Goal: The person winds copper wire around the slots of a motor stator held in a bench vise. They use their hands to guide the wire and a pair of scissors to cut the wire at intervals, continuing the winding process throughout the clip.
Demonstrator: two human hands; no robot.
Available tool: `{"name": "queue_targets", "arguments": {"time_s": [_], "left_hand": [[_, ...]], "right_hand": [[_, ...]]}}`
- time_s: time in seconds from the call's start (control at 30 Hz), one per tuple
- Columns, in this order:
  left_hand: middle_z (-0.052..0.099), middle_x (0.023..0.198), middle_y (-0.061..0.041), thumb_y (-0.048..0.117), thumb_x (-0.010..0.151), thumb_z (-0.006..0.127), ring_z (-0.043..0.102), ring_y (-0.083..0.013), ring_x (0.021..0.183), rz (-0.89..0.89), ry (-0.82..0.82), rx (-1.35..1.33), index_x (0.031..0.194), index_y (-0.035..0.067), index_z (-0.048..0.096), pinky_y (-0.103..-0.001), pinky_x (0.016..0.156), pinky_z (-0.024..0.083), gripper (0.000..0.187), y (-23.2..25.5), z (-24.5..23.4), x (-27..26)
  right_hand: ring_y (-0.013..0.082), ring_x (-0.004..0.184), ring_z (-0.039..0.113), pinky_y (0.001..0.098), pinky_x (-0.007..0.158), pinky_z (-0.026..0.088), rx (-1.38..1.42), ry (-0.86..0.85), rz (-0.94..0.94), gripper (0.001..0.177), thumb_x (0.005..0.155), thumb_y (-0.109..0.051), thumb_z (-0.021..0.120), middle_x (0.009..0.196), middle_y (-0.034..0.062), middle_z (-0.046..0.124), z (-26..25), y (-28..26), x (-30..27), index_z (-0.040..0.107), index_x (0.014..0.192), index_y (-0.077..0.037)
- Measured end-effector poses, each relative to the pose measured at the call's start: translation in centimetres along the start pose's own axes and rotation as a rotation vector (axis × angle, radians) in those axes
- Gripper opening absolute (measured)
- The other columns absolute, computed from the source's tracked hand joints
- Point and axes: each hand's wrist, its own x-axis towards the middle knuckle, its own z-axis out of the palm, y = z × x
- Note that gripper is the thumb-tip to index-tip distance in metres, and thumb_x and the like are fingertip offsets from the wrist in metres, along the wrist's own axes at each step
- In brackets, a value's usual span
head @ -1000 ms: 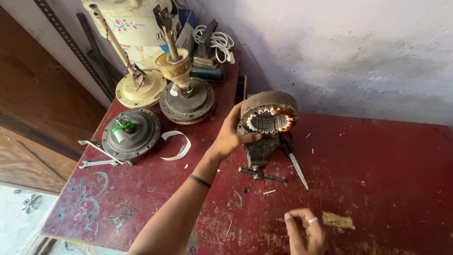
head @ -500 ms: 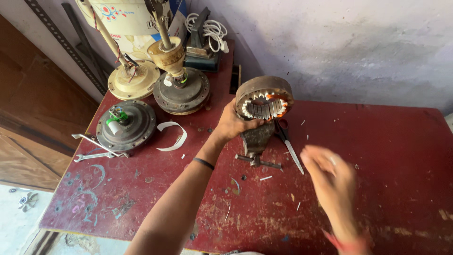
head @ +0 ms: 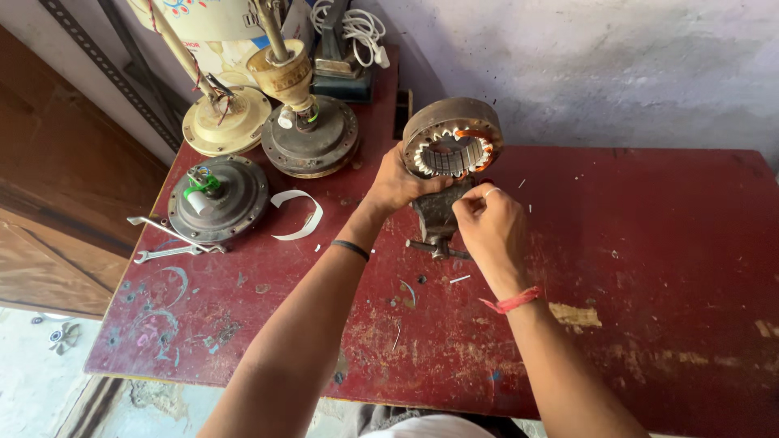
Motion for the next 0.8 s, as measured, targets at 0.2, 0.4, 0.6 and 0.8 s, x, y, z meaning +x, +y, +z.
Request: {"name": "queue_targets", "arguments": {"time_s": [0.2, 0.4, 0.6, 0.8], "left_hand": [[0.075, 0.114, -0.006, 0.011, 0.068, 0.093, 0.07, -0.0128, 0.103, 0.015, 0.027, 0.027, 0.124, 0.002, 0.066, -0.031, 0.095, 0.059, 0.063, 0.4, 0.1, 0.0], [0.075, 0.115, -0.007, 0.012, 0.068, 0.093, 0.07, -0.0127, 0.102, 0.022, 0.018, 0.05, 0.125, 0.001, 0.065, -0.03, 0.095, 0.059, 0.065, 0.8, -0.1, 0.1], [0.075, 0.114, -0.007, 0.011, 0.069, 0.093, 0.069, -0.0137, 0.103, 0.029, -0.017, -0.023, 0.124, -0.001, 0.065, -0.031, 0.097, 0.059, 0.063, 0.5, -0.3, 0.1], [0.073, 0.118, -0.008, 0.009, 0.067, 0.094, 0.068, -0.0152, 0.109, 0.058, 0.017, 0.065, 0.127, -0.001, 0.06, -0.032, 0.101, 0.056, 0.069, 0.2, -0.5, 0.2]], "right_hand": [[0.0183, 0.062, 0.071, 0.0322, 0.057, 0.054, 0.047, 0.046, 0.059, 0.015, 0.088, -0.018, 0.079, 0.074, 0.0117, 0.075, 1.0, 0.9, -1.1, 0.074, 0.09, -0.004], [0.0143, 0.056, 0.068, 0.0219, 0.039, 0.049, 0.055, -0.05, -0.074, 0.01, 0.094, 0.001, 0.063, 0.087, 0.0124, 0.076, 1.4, 5.3, -5.8, 0.069, 0.086, -0.001], [0.0159, 0.076, 0.078, 0.0315, 0.065, 0.065, -0.055, -0.377, 0.084, 0.011, 0.089, -0.01, 0.066, 0.089, 0.0103, 0.081, -1.1, 9.6, -19.0, 0.072, 0.08, -0.007], [0.0243, 0.104, 0.072, 0.0514, 0.09, 0.055, 0.202, -0.646, 0.009, 0.018, 0.091, -0.026, 0.082, 0.127, 0.0172, 0.068, -7.8, 10.4, -16.4, 0.078, 0.087, -0.009]]}}
